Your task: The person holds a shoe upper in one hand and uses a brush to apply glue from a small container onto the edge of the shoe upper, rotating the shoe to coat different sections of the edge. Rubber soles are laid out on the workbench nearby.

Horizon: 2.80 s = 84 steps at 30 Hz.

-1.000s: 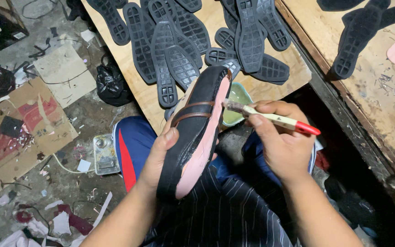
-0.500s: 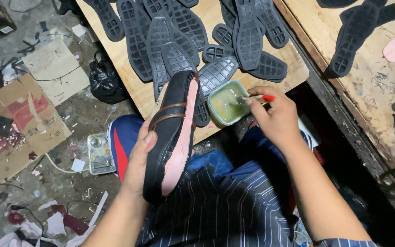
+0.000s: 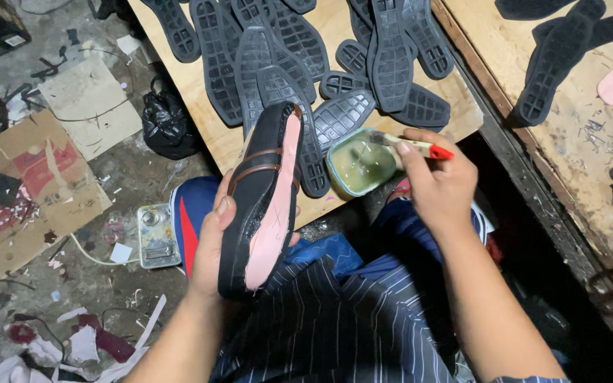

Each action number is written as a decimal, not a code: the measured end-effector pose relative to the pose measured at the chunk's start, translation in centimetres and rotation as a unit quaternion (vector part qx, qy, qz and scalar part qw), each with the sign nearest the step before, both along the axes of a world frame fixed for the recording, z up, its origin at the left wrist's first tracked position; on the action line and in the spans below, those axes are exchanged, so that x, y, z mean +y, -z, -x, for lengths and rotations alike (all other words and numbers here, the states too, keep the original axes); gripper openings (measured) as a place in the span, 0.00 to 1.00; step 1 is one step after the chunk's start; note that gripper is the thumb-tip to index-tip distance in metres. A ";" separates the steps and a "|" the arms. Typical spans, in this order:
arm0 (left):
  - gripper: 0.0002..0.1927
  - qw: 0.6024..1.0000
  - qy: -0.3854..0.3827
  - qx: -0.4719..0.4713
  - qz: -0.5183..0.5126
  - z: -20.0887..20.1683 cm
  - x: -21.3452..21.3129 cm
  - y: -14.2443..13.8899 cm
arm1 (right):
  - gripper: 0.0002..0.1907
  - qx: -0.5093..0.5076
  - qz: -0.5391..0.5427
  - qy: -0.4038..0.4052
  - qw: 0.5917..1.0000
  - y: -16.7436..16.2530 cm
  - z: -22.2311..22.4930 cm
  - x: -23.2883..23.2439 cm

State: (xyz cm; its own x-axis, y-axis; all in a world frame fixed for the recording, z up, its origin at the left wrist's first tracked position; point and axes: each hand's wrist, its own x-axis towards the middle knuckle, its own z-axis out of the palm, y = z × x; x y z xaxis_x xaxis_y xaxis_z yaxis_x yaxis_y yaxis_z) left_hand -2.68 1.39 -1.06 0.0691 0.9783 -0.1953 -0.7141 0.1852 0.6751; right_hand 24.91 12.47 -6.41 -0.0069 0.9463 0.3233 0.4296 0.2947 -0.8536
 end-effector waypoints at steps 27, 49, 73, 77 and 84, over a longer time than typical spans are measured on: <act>0.54 0.989 -0.027 0.021 -0.143 -5.4 2.1 -3.6 | 0.10 0.333 -0.041 -0.157 0.929 -8.2 2.0 -11.1; 0.58 0.982 -0.028 0.119 -0.143 -5.0 1.7 -4.2 | 0.11 0.304 -0.043 -0.155 0.939 -7.6 2.2 -11.2; 0.57 0.986 0.013 0.071 -0.150 -4.9 1.6 -3.1 | 0.10 0.289 -0.012 -0.139 0.947 -6.7 2.0 -10.8; 0.58 0.987 0.022 0.091 -0.129 -4.8 1.6 -3.6 | 0.10 0.243 -0.010 -0.150 0.958 -6.8 2.0 -10.0; 0.58 0.988 0.006 0.108 -0.107 -4.9 1.5 -4.1 | 0.10 0.204 -0.013 -0.159 0.966 -7.4 2.6 -10.1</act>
State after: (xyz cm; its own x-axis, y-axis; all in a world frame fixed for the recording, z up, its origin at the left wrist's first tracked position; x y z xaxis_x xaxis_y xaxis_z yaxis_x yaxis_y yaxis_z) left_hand 2.25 2.93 3.07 0.0609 0.9981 0.0052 -0.5482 0.0291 0.8358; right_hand 22.26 2.38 0.95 -0.1631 0.9088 0.3840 -0.0569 0.3799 -0.9233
